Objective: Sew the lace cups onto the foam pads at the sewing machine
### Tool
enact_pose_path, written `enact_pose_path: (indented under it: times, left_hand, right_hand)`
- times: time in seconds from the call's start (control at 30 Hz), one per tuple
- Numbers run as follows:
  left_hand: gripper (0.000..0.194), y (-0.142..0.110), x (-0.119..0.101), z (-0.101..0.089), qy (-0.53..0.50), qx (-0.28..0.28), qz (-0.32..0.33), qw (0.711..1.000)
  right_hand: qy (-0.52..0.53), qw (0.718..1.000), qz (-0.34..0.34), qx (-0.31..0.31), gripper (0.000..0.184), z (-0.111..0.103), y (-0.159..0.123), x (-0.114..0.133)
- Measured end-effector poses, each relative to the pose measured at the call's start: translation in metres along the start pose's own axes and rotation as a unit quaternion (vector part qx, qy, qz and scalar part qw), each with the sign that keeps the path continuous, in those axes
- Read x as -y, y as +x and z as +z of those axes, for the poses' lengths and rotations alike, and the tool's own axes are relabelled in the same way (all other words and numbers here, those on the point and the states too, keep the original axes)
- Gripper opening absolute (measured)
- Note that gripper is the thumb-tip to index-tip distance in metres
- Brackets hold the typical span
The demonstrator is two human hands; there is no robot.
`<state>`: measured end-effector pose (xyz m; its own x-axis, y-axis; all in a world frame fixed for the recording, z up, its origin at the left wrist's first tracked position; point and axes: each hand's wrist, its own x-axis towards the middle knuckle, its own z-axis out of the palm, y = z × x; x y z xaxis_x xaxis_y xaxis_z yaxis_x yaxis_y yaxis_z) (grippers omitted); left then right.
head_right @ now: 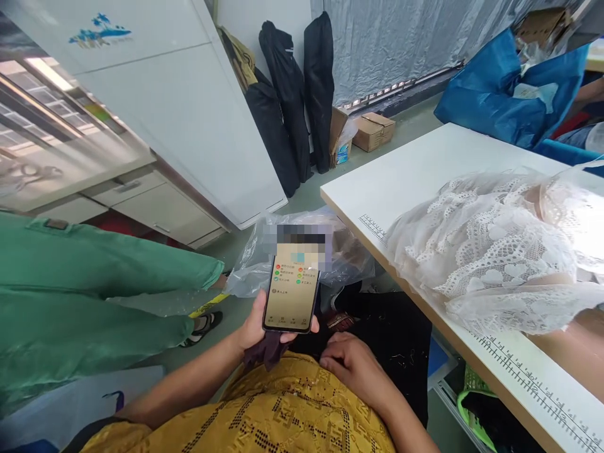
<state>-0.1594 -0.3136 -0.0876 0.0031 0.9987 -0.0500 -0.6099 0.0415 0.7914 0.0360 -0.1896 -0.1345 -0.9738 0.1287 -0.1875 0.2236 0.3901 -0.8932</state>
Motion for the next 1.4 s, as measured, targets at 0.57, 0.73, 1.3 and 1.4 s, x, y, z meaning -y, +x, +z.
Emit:
enact_pose_path:
  times: [0.57, 0.73, 1.3, 1.4]
  left_hand:
    - [0.087, -0.005, 0.001, -0.005, 0.019, -0.007, -0.004, 1.0]
    - [0.086, -0.007, 0.002, -0.007, 0.035, -0.008, -0.008, 0.999]
    - [0.088, -0.011, 0.006, -0.012, 0.014, -0.004, -0.003, 1.0]
    - [0.087, -0.014, 0.008, -0.015, 0.014, -0.015, -0.014, 1.0]
  right_hand:
    - [0.133, 0.989, 0.061, 0.006, 0.04, 0.021, 0.006, -0.014]
    - [0.034, 0.993, 0.068, -0.091, 0.035, 0.022, 0.005, -0.016]
    - [-0.132, 0.96, 0.24, -0.066, 0.017, 0.004, 0.019, -0.071]
    - [-0.141, 0.955, 0.252, -0.064, 0.013, 0.001, 0.014, -0.069]
